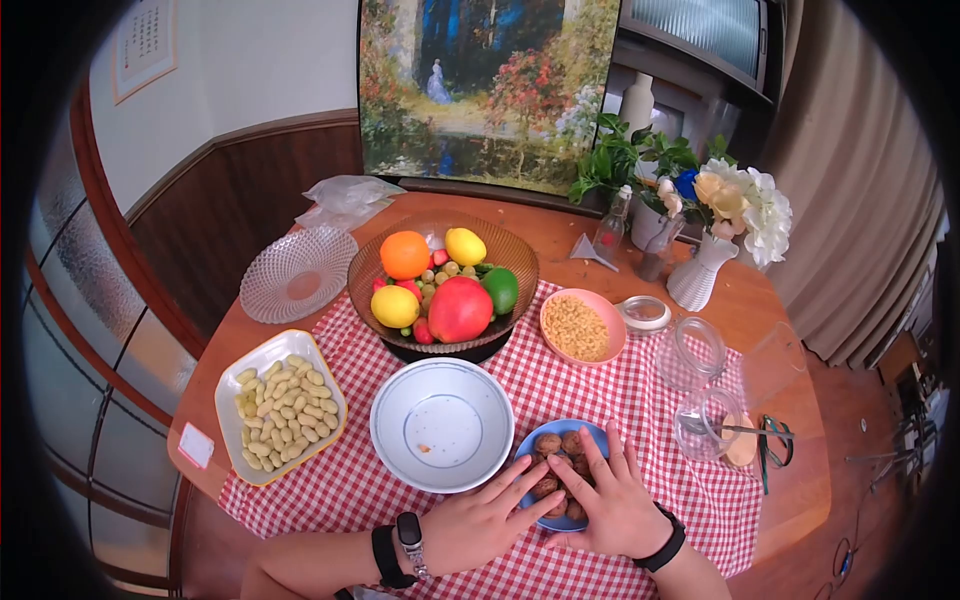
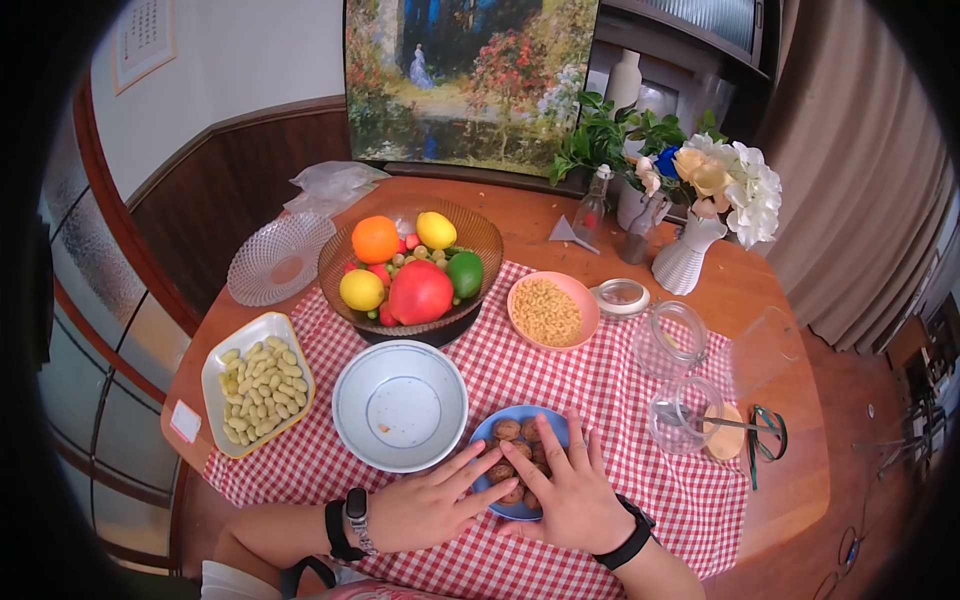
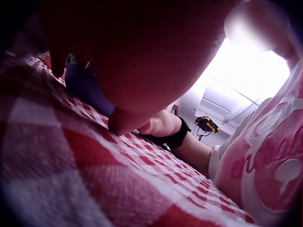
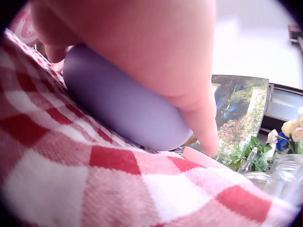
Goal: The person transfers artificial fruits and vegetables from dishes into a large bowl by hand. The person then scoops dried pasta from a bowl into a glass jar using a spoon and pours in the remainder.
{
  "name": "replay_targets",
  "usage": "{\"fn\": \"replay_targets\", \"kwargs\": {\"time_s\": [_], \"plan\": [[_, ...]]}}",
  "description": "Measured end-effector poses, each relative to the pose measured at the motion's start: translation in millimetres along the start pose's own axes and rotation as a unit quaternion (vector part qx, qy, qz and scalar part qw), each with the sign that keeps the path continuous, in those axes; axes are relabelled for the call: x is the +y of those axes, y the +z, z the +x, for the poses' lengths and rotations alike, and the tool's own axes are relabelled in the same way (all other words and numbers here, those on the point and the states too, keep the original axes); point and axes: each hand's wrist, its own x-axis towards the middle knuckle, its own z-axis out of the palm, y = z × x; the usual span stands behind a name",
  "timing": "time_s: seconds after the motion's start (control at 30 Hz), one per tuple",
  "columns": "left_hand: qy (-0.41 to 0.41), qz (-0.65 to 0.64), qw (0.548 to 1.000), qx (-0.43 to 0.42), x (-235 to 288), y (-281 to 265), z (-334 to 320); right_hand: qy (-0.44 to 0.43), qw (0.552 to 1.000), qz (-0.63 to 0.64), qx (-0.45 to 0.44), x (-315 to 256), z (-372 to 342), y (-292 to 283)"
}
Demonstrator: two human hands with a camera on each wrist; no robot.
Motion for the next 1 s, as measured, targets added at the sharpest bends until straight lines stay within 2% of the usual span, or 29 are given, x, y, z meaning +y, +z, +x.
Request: {"fn": "replay_targets", "kwargs": {"time_s": [0.2, 0.37, 0.47, 0.7, 0.9, 1.0], "plan": [[0.003, 0.004, 1.000, 0.026, 3, -7, -2, -0.013, 0.997, 0.037, 0.064, 4, 1, 9], [0.010, -0.009, 0.999, 0.040, 5, -5, -4, -0.004, 0.998, 0.024, 0.060, 0, 4, -5], [0.010, -0.011, 0.999, 0.042, 6, -6, -5, 0.003, 0.999, 0.025, 0.023, 4, 5, -6], [0.013, -0.003, 0.999, 0.048, 7, -5, -6, -0.001, 0.998, 0.059, 0.028, 9, 9, -2], [0.013, -0.005, 0.998, 0.069, 7, -5, -7, -0.025, 0.993, 0.081, 0.076, 15, 11, -1], [0.011, 0.006, 0.998, 0.064, 7, -6, -7, 0.067, 0.986, 0.100, 0.115, 24, 10, 0]]}}
